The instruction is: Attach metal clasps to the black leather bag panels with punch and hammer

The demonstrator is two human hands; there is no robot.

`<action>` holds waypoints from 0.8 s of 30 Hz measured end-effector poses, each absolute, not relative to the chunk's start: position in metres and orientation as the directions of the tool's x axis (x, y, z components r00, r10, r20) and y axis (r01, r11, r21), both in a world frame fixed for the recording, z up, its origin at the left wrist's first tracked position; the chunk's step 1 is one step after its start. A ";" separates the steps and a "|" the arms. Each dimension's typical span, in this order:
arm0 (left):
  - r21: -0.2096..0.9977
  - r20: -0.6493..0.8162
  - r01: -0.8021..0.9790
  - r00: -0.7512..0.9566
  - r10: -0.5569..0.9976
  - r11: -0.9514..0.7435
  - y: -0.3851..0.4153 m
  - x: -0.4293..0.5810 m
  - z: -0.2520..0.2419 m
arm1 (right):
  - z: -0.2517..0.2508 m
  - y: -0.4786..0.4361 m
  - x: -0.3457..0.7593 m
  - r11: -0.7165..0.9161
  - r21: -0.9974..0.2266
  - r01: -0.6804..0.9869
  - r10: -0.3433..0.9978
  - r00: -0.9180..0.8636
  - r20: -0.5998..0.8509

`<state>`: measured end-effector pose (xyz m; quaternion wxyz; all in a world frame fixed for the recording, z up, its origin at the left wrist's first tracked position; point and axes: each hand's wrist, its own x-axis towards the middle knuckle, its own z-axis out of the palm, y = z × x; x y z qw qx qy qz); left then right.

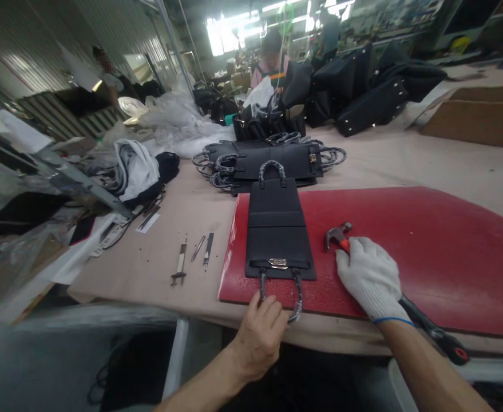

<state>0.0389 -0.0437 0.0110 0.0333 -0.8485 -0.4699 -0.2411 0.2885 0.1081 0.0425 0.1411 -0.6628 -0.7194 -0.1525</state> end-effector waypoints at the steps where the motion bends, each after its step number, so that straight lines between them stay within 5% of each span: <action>1: 0.173 0.449 0.820 0.427 0.785 -0.545 -0.046 0.044 0.010 | 0.042 0.108 0.289 0.074 0.040 0.996 0.910 -0.084 0.406; 8: 0.247 0.392 0.832 0.384 0.836 -0.498 -0.063 0.068 0.004 | 0.043 0.109 0.287 0.085 0.083 0.993 0.908 -0.111 0.404; 17: 0.233 0.413 0.820 0.403 0.817 -0.522 -0.064 0.067 0.015 | 0.058 0.105 0.280 0.145 -0.033 0.989 0.842 -0.106 0.528; 21: 0.157 0.425 0.797 0.478 0.769 -0.583 -0.059 0.064 0.017 | 0.058 0.096 0.251 0.386 -0.095 0.918 0.743 -0.248 0.621; 24: 0.150 0.408 0.795 0.491 0.770 -0.587 -0.056 0.061 0.013 | 0.046 0.090 0.224 0.598 -0.127 0.792 0.713 -0.452 0.535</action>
